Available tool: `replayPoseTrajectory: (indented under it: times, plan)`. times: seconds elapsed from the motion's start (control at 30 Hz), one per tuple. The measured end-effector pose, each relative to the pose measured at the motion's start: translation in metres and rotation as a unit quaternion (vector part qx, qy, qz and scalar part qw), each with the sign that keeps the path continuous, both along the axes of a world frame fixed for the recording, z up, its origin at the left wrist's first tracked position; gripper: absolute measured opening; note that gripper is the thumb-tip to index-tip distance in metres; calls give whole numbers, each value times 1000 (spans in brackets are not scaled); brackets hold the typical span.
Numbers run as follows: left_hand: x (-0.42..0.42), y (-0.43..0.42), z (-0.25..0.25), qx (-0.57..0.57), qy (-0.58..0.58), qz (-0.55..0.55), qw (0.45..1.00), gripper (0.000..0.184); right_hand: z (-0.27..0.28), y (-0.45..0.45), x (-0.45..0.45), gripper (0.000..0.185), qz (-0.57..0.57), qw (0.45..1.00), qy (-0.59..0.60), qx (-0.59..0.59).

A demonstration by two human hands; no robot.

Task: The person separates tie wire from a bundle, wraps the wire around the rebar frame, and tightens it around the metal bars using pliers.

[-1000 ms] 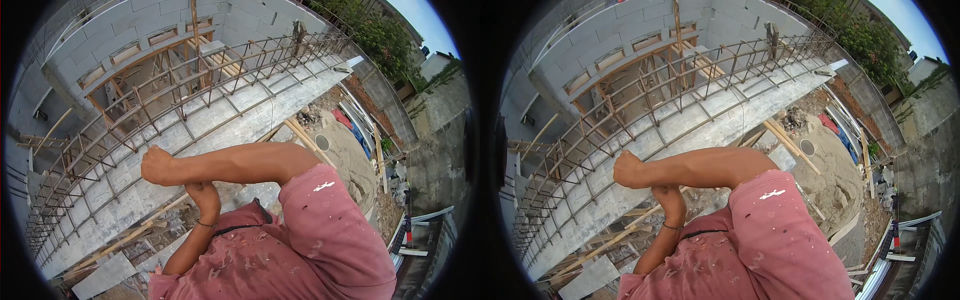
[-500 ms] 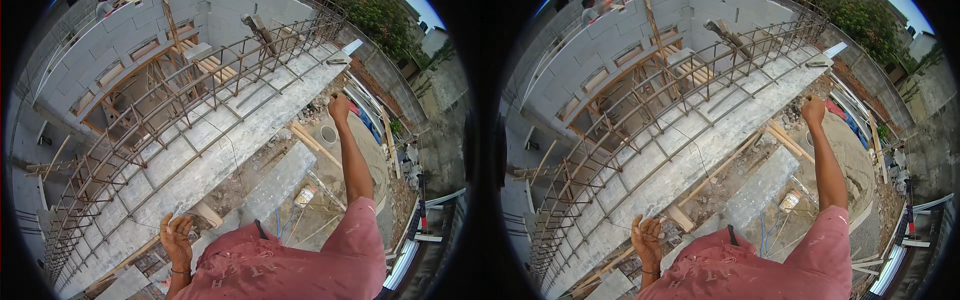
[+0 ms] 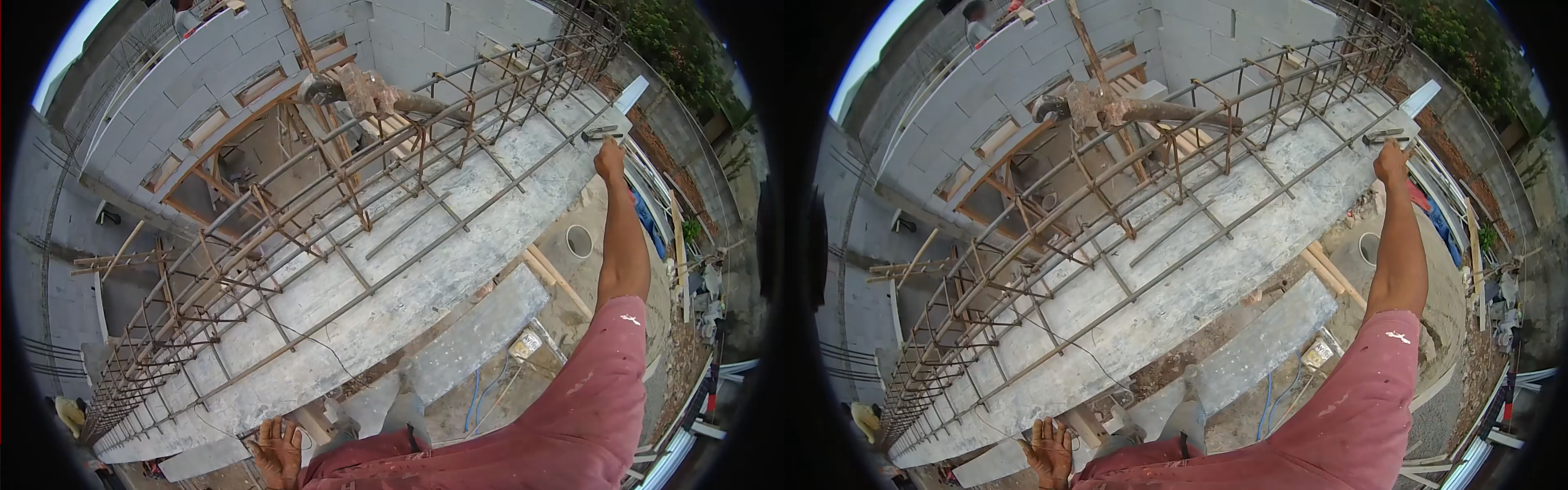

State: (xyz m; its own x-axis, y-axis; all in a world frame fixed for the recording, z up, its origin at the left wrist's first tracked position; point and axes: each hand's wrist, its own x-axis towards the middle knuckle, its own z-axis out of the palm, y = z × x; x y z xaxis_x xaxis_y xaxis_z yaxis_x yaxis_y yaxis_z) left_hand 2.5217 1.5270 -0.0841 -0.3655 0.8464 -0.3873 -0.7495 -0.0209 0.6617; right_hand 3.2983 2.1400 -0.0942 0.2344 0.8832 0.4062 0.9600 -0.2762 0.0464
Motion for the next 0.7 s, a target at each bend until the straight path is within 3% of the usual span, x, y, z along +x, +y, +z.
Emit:
replayPoseTrajectory:
  times: [0.13, 0.17, 0.2, 0.23, 0.37, 0.57, 0.67, 0.7]
  plan:
    - [4, 14, 26, -14, -64, -21, 998, 68, -17, 21, 13, 64, 9, 998, 41, -44]
    - [-2, 8, 18, -70, -20, 8, 997, 79, -25, 28, 20, 66, 20, 999, 19, -39]
    - [-7, 1, 10, -70, -19, 10, 997, 79, -34, 32, 26, 68, 28, 999, -2, -33]
    - [-7, 2, 13, -60, -9, -5, 998, 80, -17, 22, 1, 69, -16, 998, 61, -27]
    - [-5, 2, 21, -68, -31, 7, 997, 85, 6, 13, -26, 63, -68, 992, 93, -44]
    - [-10, 7, 19, -57, -68, 3, 996, 90, 16, -2, -27, 52, -7, 999, 19, -37]
    - [-19, 2, 14, -51, -67, -16, 996, 93, 3, -11, -26, 50, 65, 997, -40, 22]
    - [-20, -1, 10, -46, -59, -28, 997, 94, -2, -10, -27, 49, 82, 992, -24, 89]
